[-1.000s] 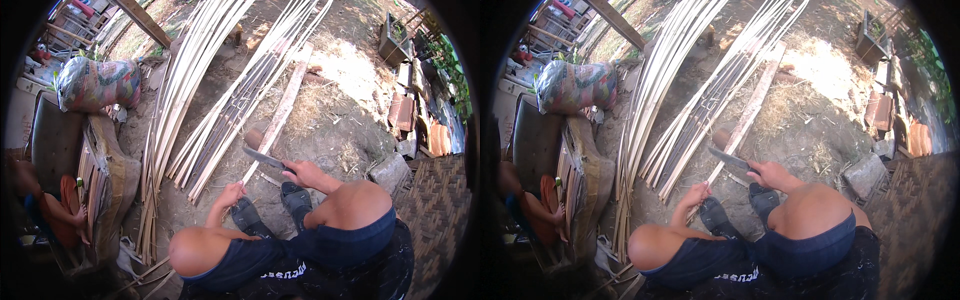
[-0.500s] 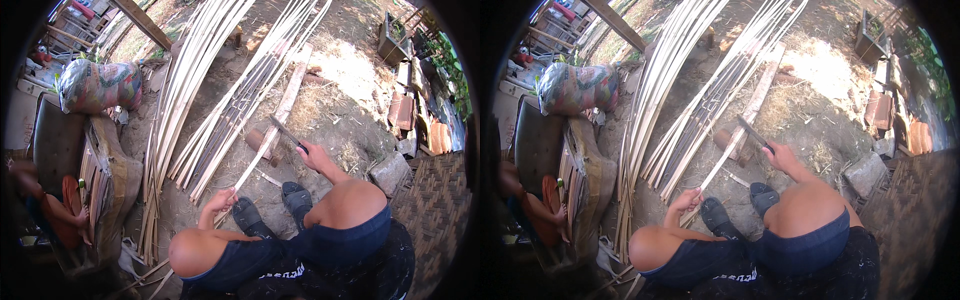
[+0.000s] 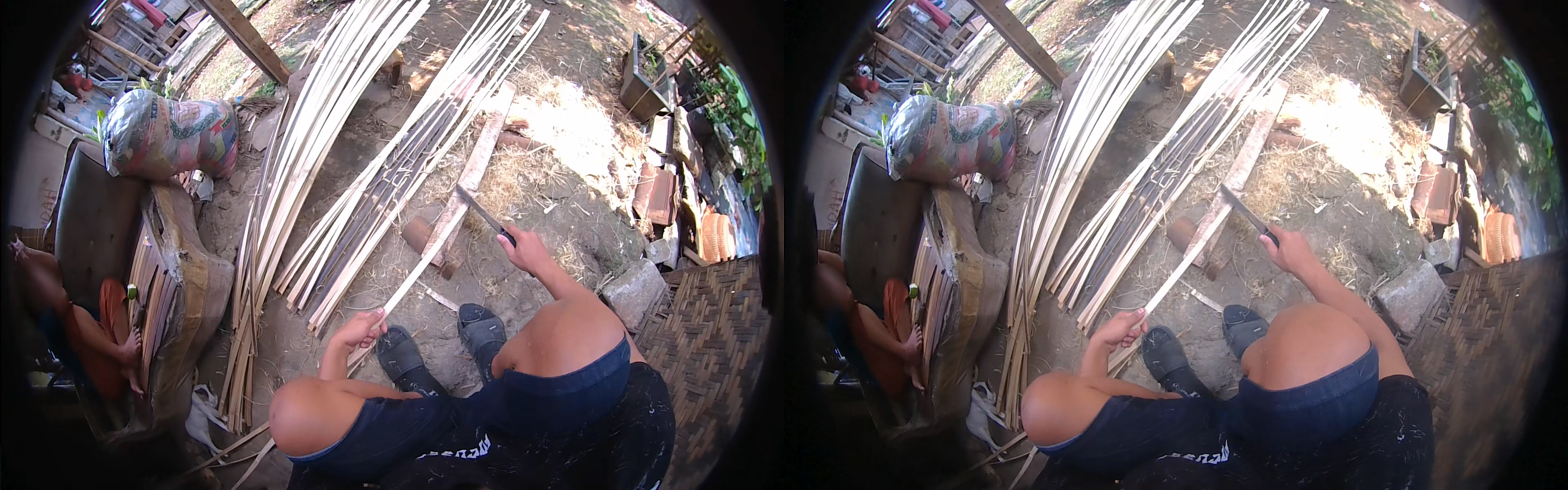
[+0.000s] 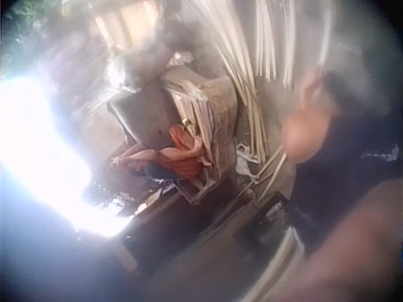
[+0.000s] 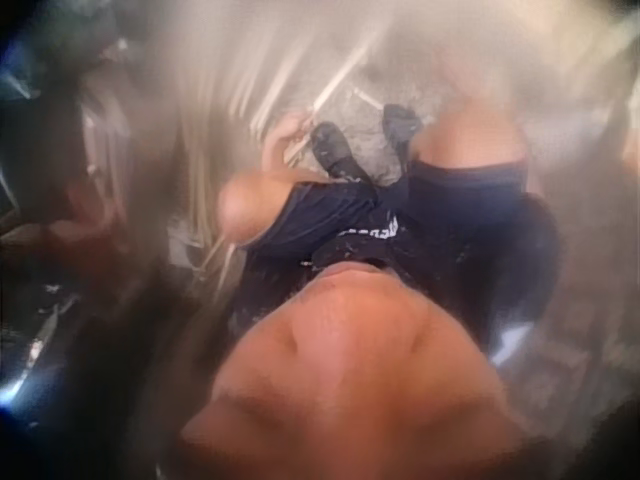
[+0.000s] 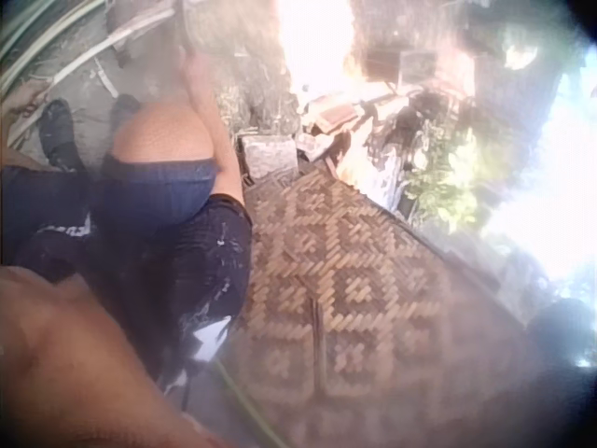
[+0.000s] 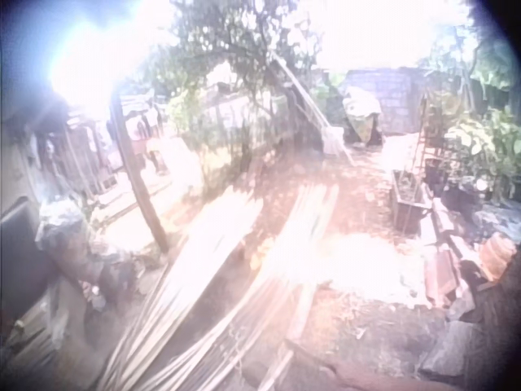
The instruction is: The person sits on the ground and uses a machete to split long bamboo strips into thinner pieces. They repeatedly strike the bamboo against a wooden block, then separate and stack the resulting strips.
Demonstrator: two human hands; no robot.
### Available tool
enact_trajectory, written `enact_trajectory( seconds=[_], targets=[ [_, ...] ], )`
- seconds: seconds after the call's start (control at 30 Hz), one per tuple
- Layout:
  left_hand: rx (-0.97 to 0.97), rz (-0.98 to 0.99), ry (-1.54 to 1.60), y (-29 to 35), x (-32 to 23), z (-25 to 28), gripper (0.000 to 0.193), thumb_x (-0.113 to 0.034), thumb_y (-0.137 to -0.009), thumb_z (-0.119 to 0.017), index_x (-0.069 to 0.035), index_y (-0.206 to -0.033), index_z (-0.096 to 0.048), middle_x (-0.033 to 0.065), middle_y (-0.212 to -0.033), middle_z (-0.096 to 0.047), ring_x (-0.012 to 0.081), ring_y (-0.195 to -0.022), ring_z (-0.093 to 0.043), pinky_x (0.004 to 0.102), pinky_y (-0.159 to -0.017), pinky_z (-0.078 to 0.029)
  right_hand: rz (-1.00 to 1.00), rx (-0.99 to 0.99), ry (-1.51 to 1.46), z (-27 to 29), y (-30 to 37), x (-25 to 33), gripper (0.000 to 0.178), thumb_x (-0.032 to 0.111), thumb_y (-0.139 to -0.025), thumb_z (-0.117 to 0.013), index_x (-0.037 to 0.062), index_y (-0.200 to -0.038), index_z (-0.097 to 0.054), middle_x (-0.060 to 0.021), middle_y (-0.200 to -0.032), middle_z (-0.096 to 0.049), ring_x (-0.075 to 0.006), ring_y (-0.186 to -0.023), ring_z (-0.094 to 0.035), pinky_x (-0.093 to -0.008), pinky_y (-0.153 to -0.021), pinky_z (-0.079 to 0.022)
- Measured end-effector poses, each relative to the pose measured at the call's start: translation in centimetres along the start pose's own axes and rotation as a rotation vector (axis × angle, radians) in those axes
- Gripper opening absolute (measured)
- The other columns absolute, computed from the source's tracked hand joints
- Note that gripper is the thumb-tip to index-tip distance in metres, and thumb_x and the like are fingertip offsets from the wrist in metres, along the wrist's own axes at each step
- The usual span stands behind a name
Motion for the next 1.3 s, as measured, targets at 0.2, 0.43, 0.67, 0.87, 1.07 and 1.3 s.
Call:
enact_trajectory(
  seconds=[0.2, 0.43, 0.67, 0.87, 1.07, 1.3],
  targets=[
    [0.0, 0.055, 0.032, 0.3, 2.0, 0.7, 0.047, -0.047, -0.104, -0.045, -0.005, -0.085, -0.059, -0.0063, -0.057, -0.036, 0.0042, -0.045, -0.028, 0.0223, -0.04, -0.022, -0.156, -0.014, 0.032, 0.6, 0.9, -2.3, 0.041, 0.04, -0.097, -0.057, 0.0128, -0.128, -0.059, -0.0255, -0.09, -0.069, -0.0442, -0.087, -0.067, -0.0534, -0.075, -0.052],
    [-0.093, -0.057, -0.022, -1.0, 1.9, -0.4, 0.049, -0.047, -0.104, -0.045, -0.005, -0.084, -0.06, -0.0044, -0.057, -0.04, 0.0061, -0.045, -0.031, 0.0229, -0.041, -0.025, -0.03, 0.067, -0.031, 0.7, 3.1, 3.9, 0.042, 0.038, -0.097, -0.058, 0.0094, -0.127, -0.06, -0.0255, -0.087, -0.068, -0.0453, -0.081, -0.067, -0.0516, -0.071, -0.053],
    [-0.51, -0.544, -0.635, 0.0, 0.4, -1.8, 0.048, -0.04, -0.104, -0.042, -0.002, -0.083, -0.062, 0.0103, -0.065, -0.059, 0.0217, -0.064, -0.058, 0.0401, -0.063, -0.045, 0.122, 0.112, 0.118, -0.7, 2.6, 5.4, 0.035, 0.038, -0.097, -0.055, 0.0114, -0.119, -0.06, -0.0228, -0.08, -0.066, -0.0445, -0.075, -0.066, -0.0533, -0.068, -0.052],
    [-0.259, -0.018, -0.359, -1.9, 4.1, 0.7, 0.043, -0.039, -0.102, -0.045, -0.003, -0.088, -0.062, 0.0225, -0.073, -0.063, 0.0435, -0.074, -0.063, 0.0478, -0.068, -0.05, -0.149, -0.158, 0.008, 4.2, -1.3, -0.4, 0.032, 0.035, -0.098, -0.055, 0.0065, -0.111, -0.062, -0.0231, -0.077, -0.067, -0.0454, -0.078, -0.065, -0.0532, -0.07, -0.051],
    [-0.675, -0.625, -0.897, -1.2, -2.9, -2.2, 0.033, -0.035, -0.102, -0.041, -0.006, -0.099, -0.057, 0.0277, -0.079, -0.065, 0.0502, -0.079, -0.063, 0.0595, -0.07, -0.048, 0.286, 0.253, 0.009, -5.5, 9.0, 9.9, 0.043, 0.04, -0.096, -0.057, 0.0147, -0.131, -0.057, -0.0234, -0.089, -0.067, -0.0452, -0.077, -0.066, -0.0531, -0.069, -0.053],
    [-0.58, -0.52, -0.953, -1.6, -3.4, -1.1, 0.035, -0.033, -0.103, -0.042, -0.004, -0.093, -0.058, 0.0285, -0.083, -0.065, 0.0478, -0.081, -0.063, 0.0575, -0.071, -0.048, -0.133, -0.127, 0.102, 0.9, 0.6, -3.3, 0.038, 0.04, -0.098, -0.055, 0.0115, -0.123, -0.059, -0.0241, -0.082, -0.068, -0.0444, -0.077, -0.066, -0.0529, -0.066, -0.051]
  ],
)
Point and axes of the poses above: each hand's wrist, its own y-axis away from the middle knuckle, its own z-axis out of the back of the hand, x = y × z, the point moved 6 cm from there along -y, towards the middle knuckle
